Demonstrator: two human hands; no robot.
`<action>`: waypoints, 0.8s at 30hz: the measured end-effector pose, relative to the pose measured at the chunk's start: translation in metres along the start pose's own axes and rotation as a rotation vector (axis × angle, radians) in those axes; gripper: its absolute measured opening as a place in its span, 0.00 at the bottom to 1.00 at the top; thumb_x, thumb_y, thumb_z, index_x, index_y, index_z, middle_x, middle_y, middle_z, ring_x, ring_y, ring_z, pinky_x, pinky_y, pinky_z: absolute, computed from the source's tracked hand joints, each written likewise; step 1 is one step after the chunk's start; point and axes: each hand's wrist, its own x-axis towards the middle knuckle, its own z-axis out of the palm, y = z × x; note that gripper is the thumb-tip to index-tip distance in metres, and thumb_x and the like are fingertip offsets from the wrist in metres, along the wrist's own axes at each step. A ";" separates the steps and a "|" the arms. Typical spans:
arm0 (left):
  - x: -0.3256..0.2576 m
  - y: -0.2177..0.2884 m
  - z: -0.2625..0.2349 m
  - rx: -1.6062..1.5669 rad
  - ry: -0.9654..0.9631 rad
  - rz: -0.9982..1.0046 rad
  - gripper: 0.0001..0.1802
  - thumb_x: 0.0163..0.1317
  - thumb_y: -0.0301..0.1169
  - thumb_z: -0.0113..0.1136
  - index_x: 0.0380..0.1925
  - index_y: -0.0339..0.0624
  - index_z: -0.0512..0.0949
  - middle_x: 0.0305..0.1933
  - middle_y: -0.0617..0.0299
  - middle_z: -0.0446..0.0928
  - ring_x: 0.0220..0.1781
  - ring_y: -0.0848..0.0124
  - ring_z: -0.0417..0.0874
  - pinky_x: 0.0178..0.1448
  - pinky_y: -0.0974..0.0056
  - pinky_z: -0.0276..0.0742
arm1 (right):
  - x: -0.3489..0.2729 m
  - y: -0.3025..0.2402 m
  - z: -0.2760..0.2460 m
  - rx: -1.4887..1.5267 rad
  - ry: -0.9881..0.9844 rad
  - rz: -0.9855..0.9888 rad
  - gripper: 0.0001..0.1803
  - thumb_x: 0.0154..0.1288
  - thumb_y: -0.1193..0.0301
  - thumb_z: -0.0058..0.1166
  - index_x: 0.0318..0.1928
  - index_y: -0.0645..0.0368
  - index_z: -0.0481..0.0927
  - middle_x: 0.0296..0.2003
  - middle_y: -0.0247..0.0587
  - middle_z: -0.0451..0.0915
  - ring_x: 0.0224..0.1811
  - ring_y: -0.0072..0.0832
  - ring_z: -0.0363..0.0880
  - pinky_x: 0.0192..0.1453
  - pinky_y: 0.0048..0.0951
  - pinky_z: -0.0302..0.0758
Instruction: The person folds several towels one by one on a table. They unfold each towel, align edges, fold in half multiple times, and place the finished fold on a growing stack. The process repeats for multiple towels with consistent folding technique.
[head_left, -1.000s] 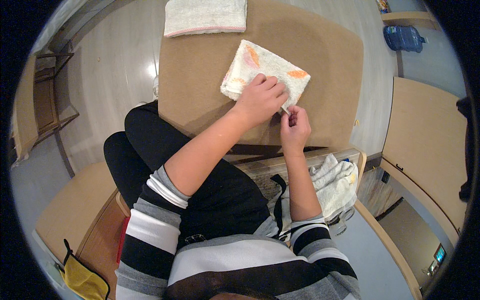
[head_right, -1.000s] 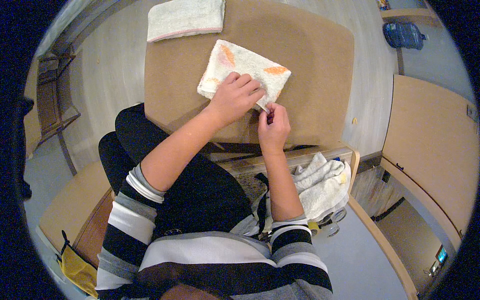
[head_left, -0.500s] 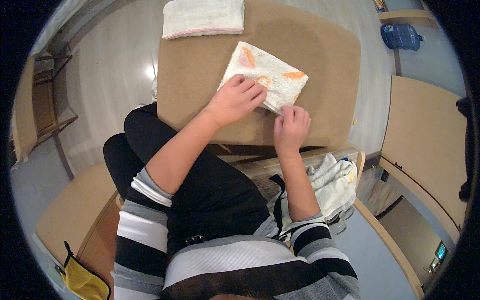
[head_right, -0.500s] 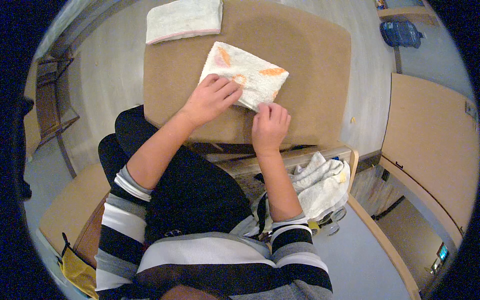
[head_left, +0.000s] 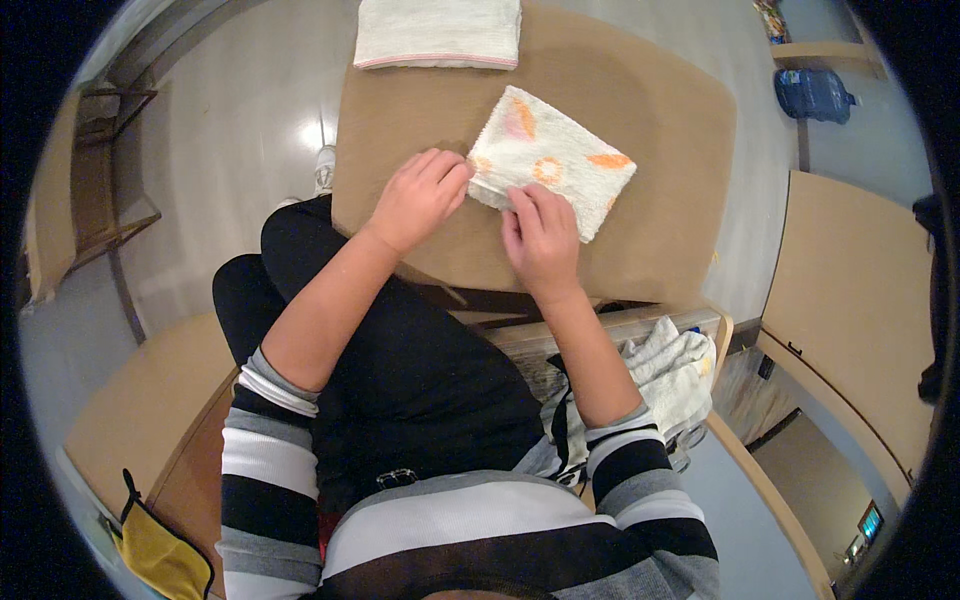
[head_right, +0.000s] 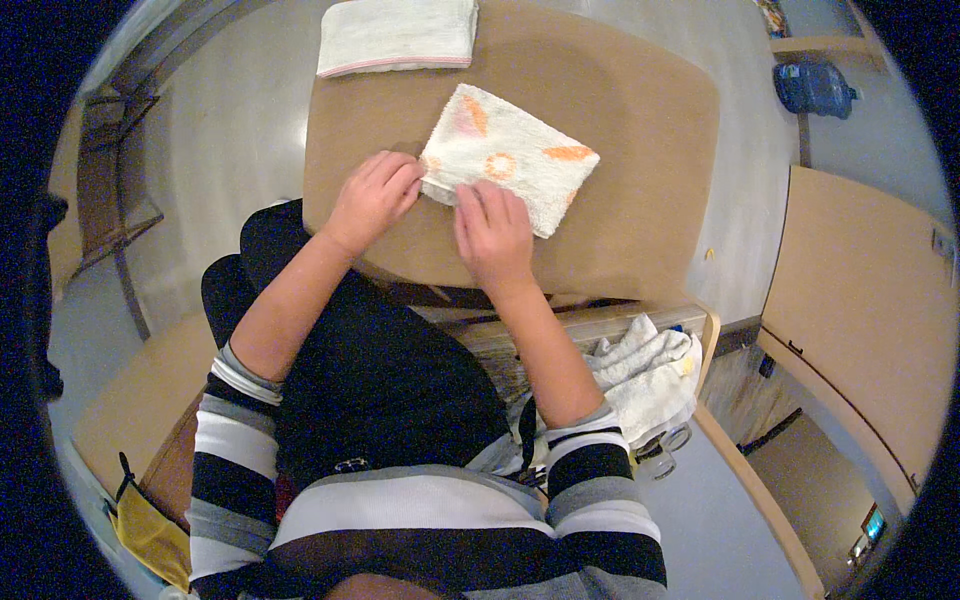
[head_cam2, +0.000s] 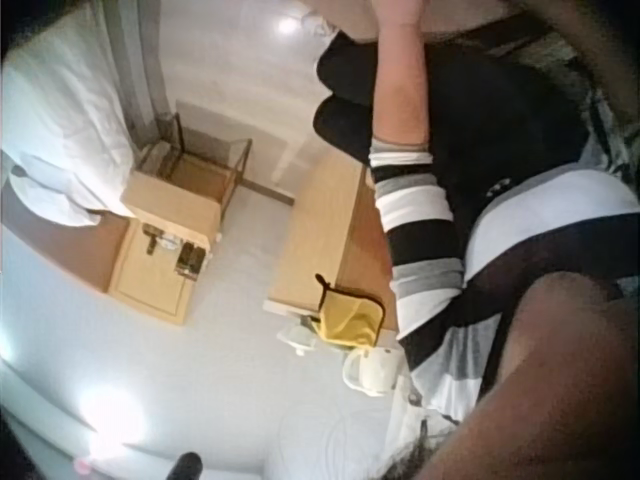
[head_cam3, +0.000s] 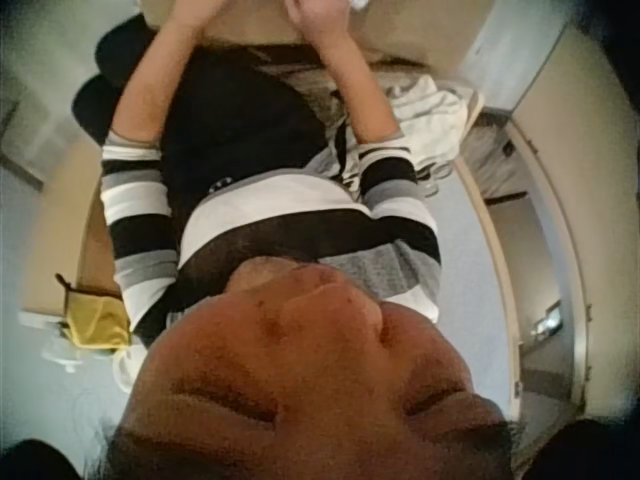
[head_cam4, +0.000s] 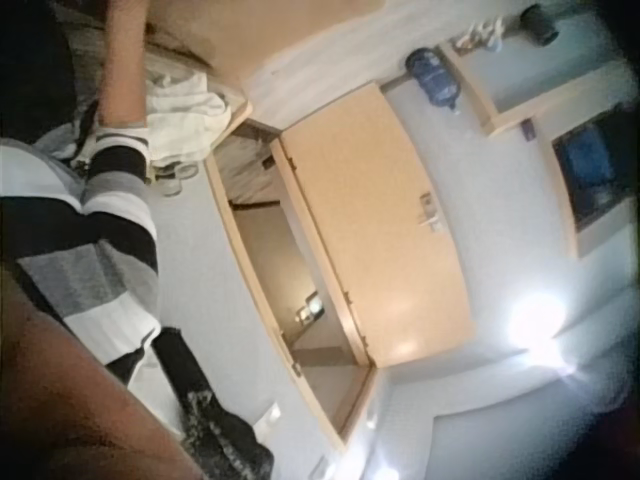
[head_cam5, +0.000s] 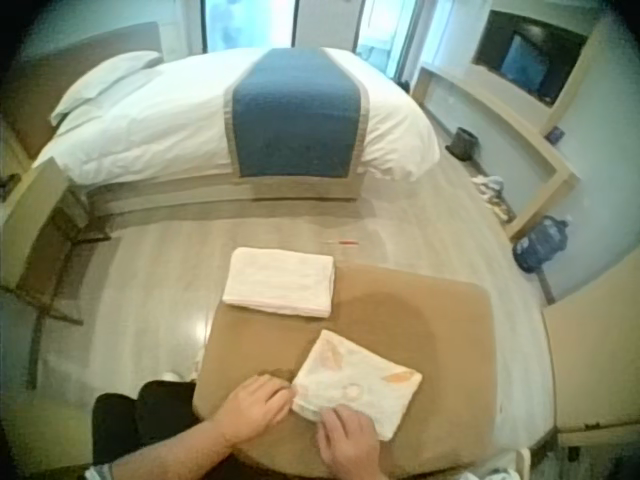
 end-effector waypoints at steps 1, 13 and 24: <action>-0.001 0.001 0.001 -0.038 0.008 -0.037 0.11 0.52 0.25 0.64 0.36 0.43 0.76 0.37 0.60 0.76 0.41 0.61 0.79 0.46 0.60 0.77 | 0.006 -0.004 0.006 -0.003 0.013 -0.010 0.20 0.49 0.79 0.62 0.46 0.60 0.78 0.41 0.44 0.76 0.40 0.41 0.76 0.44 0.38 0.74; -0.004 0.000 -0.002 -0.505 -0.040 -0.305 0.08 0.52 0.19 0.63 0.32 0.38 0.76 0.34 0.57 0.77 0.34 0.63 0.81 0.39 0.63 0.79 | 0.032 -0.012 0.024 -0.152 -0.070 0.007 0.20 0.46 0.74 0.64 0.44 0.58 0.79 0.37 0.40 0.76 0.37 0.38 0.75 0.41 0.37 0.74; -0.004 -0.008 0.004 -0.471 -0.056 -0.289 0.09 0.51 0.19 0.62 0.33 0.40 0.76 0.33 0.58 0.77 0.32 0.64 0.81 0.38 0.63 0.79 | 0.042 -0.011 0.030 -0.225 -0.166 0.020 0.14 0.45 0.72 0.63 0.36 0.54 0.76 0.31 0.36 0.72 0.35 0.35 0.75 0.35 0.35 0.75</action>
